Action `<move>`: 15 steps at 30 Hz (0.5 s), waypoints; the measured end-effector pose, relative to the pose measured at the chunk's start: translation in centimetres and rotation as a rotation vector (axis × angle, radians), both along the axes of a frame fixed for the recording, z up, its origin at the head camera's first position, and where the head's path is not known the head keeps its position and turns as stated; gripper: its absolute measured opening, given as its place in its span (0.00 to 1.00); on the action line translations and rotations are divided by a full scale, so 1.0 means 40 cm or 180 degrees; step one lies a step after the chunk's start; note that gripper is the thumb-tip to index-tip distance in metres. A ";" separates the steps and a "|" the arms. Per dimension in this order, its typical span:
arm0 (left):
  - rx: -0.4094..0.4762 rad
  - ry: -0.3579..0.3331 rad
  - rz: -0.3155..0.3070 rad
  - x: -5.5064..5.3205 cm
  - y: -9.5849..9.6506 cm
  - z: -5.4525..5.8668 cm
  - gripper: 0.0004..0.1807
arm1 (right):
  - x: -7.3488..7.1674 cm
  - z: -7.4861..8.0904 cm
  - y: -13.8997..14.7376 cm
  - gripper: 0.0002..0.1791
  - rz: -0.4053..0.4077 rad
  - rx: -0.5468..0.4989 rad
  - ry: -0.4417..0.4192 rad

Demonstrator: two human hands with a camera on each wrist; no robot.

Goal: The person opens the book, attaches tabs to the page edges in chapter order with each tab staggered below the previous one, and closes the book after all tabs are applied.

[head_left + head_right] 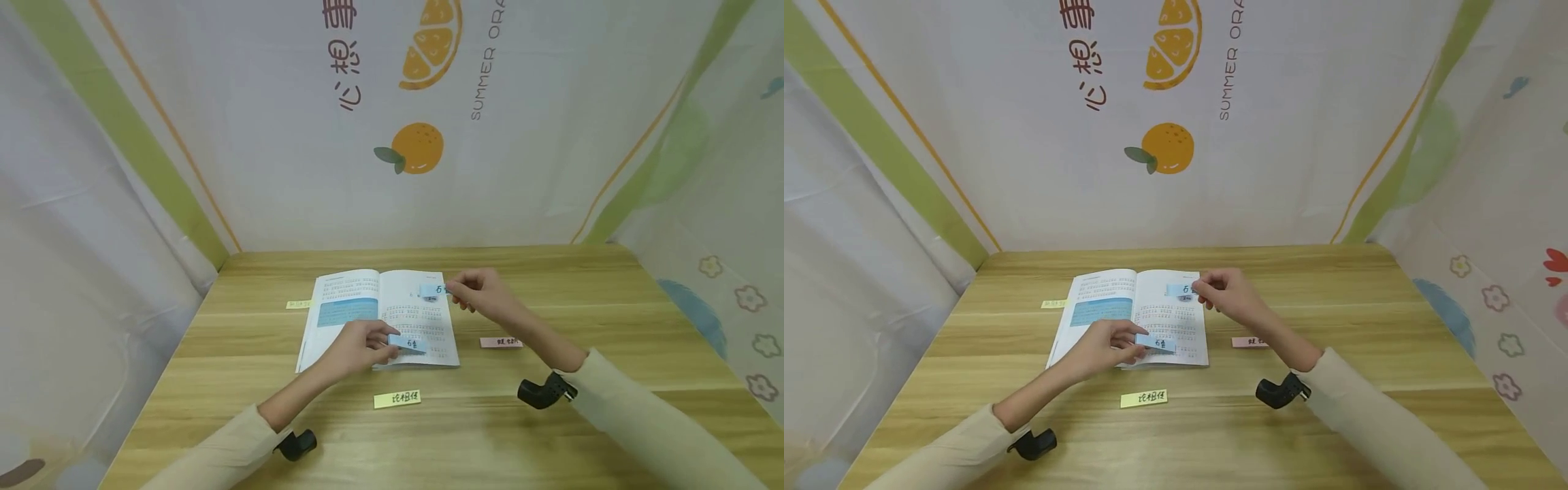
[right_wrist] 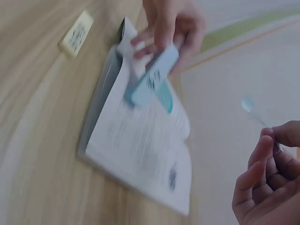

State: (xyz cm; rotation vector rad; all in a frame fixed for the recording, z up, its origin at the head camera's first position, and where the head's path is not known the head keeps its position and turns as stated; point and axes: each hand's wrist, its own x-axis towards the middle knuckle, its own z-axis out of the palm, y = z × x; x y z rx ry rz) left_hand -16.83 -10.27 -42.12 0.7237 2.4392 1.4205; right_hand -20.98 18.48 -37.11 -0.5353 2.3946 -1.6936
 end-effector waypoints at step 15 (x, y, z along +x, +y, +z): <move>-0.0394 0.0175 -0.0405 0.054 -0.070 -0.038 0.09 | -0.051 -0.078 0.087 0.17 -0.0423 0.0476 -0.0133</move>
